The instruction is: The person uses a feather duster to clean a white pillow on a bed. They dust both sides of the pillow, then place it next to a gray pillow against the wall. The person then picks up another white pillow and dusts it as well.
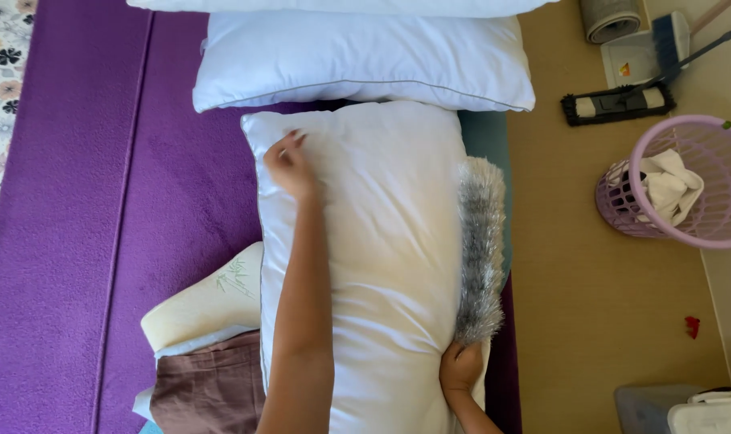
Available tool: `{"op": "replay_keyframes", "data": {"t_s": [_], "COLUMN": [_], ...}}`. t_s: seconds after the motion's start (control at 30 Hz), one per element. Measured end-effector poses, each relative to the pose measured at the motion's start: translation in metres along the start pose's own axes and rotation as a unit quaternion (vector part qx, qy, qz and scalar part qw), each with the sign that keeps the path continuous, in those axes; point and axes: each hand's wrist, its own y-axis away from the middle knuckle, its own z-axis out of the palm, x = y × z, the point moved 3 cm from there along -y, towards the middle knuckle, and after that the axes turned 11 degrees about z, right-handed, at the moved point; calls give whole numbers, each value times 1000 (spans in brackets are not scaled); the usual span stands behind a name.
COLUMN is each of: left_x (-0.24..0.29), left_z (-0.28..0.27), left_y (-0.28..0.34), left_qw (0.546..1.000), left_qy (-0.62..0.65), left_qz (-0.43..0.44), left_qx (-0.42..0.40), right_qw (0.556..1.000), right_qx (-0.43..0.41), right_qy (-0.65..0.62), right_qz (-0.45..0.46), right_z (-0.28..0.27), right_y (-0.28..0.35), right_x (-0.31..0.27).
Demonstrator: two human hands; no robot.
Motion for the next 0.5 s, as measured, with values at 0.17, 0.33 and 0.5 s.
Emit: {"op": "replay_keyframes", "data": {"t_s": [0.17, 0.33, 0.5], "left_x": [56, 98, 176], "left_z": [-88, -191, -289], "left_y": [39, 111, 210], "left_qw": [916, 946, 990], "left_qy": [292, 216, -93], "left_qz": [-203, -186, -108], "left_qx": [187, 156, -16], "right_qw": [999, 993, 935], "right_qx": [6, -13, -168], "right_qy": [-40, -94, -282], "right_qz": [-31, -64, 131], "right_z": [-23, -12, -44], "right_y": [-9, -36, -65], "right_x": [-37, -16, -17]}}
